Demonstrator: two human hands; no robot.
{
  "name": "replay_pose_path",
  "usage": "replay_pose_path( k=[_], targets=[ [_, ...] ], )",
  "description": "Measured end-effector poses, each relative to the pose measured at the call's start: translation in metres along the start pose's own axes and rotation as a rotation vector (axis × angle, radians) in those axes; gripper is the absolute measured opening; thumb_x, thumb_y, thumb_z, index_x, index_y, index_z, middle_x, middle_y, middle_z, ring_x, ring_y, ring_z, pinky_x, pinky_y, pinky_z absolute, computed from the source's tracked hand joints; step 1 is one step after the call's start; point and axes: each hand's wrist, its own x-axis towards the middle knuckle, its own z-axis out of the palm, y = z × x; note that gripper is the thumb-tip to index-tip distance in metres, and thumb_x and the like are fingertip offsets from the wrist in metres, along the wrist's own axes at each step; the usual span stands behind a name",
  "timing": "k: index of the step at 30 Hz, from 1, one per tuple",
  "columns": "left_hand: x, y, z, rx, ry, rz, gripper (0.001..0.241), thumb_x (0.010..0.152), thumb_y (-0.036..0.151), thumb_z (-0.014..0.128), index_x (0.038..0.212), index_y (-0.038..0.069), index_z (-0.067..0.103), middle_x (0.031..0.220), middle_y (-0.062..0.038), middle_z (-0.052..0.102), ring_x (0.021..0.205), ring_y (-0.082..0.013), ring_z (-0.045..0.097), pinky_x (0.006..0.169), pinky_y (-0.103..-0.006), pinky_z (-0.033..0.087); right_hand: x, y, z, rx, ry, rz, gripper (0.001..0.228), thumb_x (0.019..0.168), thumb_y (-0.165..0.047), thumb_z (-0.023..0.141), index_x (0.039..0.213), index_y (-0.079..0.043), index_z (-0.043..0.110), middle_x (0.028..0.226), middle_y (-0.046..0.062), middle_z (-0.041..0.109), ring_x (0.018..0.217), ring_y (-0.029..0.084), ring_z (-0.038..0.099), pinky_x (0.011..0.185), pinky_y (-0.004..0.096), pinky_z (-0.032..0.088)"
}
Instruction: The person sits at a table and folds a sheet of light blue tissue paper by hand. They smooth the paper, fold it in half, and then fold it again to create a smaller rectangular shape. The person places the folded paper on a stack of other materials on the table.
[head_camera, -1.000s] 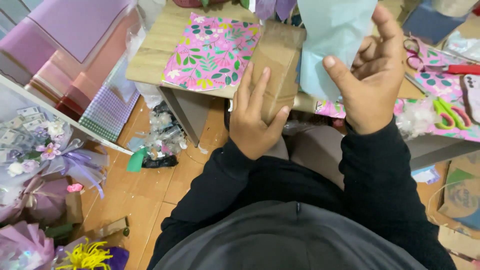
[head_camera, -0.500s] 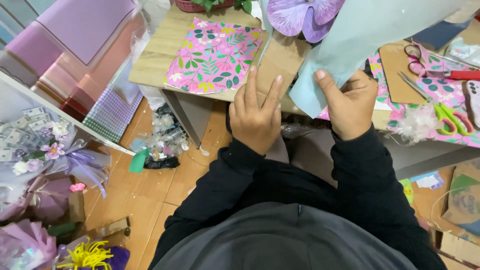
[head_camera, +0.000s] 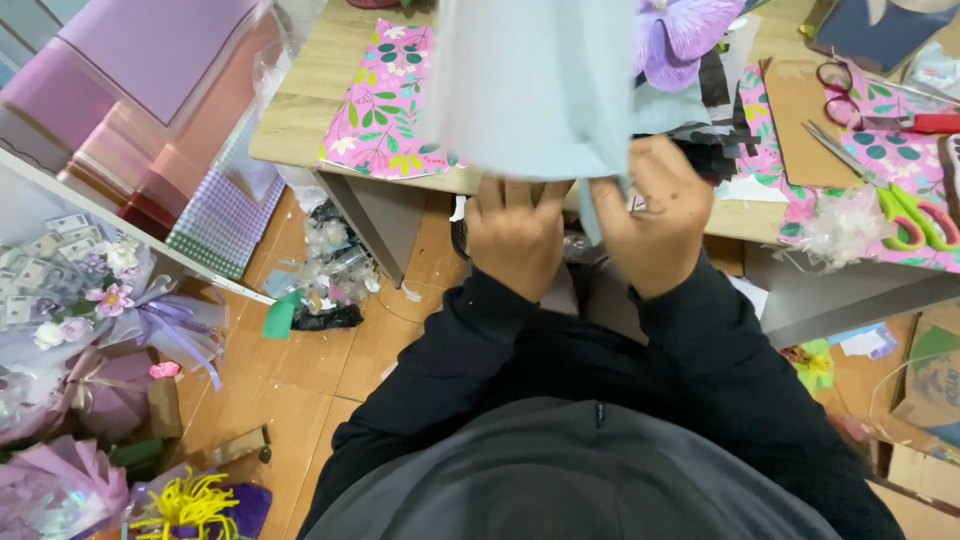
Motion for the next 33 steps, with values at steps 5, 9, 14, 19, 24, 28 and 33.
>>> replay_pose_path(
  k=[5, 9, 14, 19, 24, 28, 33],
  targets=[
    [0.013, 0.001, -0.012, -0.138, -0.016, 0.038, 0.026, 0.076, 0.004, 0.074, 0.097, 0.019, 0.071, 0.09, -0.009, 0.057, 0.083, -0.0353, 0.058, 0.073, -0.0441, 0.044, -0.001, -0.015, 0.013, -0.063, 0.007, -0.066, 0.003, 0.094, -0.006, 0.075, 0.095, -0.006, 0.078, 0.082, 0.006, 0.068, 0.065, 0.034, 0.065, 0.056, 0.04, 0.052],
    [0.009, 0.0, -0.01, -0.288, -0.059, -0.002, 0.03, 0.078, 0.007, 0.075, 0.104, 0.018, 0.065, 0.098, -0.01, 0.054, 0.09, -0.0344, 0.055, 0.079, -0.0448, 0.042, -0.002, -0.016, 0.014, -0.062, -0.001, -0.085, 0.008, 0.092, -0.004, 0.074, 0.098, -0.005, 0.079, 0.084, 0.005, 0.069, 0.064, 0.033, 0.065, 0.053, 0.039, 0.051],
    [-0.001, -0.002, -0.007, -0.473, -0.122, -0.053, 0.039, 0.079, 0.01, 0.077, 0.113, 0.017, 0.058, 0.108, -0.01, 0.051, 0.099, -0.0334, 0.051, 0.086, -0.0456, 0.039, -0.006, -0.018, 0.024, -0.016, -0.015, -0.076, 0.012, 0.09, -0.006, 0.076, 0.101, -0.009, 0.081, 0.084, 0.001, 0.07, 0.061, 0.029, 0.065, 0.052, 0.035, 0.051],
    [-0.015, -0.006, 0.006, -0.662, -0.181, -0.104, 0.049, 0.081, 0.013, 0.078, 0.122, 0.015, 0.05, 0.117, -0.011, 0.047, 0.108, -0.0323, 0.047, 0.093, -0.0463, 0.036, -0.002, -0.037, 0.017, 0.121, -0.039, -0.039, 0.014, 0.094, -0.005, 0.073, 0.105, -0.007, 0.081, 0.082, 0.005, 0.068, 0.054, 0.028, 0.06, 0.053, 0.033, 0.05],
    [-0.042, -0.018, 0.03, -0.85, -0.242, -0.153, 0.06, 0.083, 0.016, 0.079, 0.13, 0.014, 0.043, 0.127, -0.011, 0.044, 0.117, -0.0312, 0.044, 0.101, -0.0471, 0.033, -0.006, -0.044, 0.021, 0.153, -0.042, -0.059, 0.019, 0.093, -0.003, 0.073, 0.111, -0.005, 0.079, 0.086, 0.007, 0.069, 0.057, 0.032, 0.062, 0.054, 0.037, 0.051],
    [-0.031, -0.008, 0.013, -0.997, -0.286, -0.19, 0.069, 0.084, 0.019, 0.081, 0.137, 0.013, 0.037, 0.134, -0.012, 0.041, 0.125, -0.0303, 0.041, 0.106, -0.0477, 0.031, -0.005, -0.054, 0.022, 0.208, -0.05, -0.044, 0.021, 0.091, -0.001, 0.074, 0.111, -0.005, 0.08, 0.086, 0.006, 0.071, 0.056, 0.027, 0.062, 0.055, 0.033, 0.052],
    [-0.037, -0.005, 0.01, -1.183, -0.346, -0.249, 0.081, 0.086, 0.022, 0.082, 0.146, 0.012, 0.03, 0.144, -0.012, 0.038, 0.134, -0.0293, 0.037, 0.114, -0.0485, 0.028, 0.001, -0.063, 0.013, 0.294, -0.076, -0.007, 0.019, 0.09, -0.002, 0.074, 0.108, -0.006, 0.08, 0.087, 0.005, 0.072, 0.059, 0.026, 0.064, 0.057, 0.03, 0.053]
  ],
)
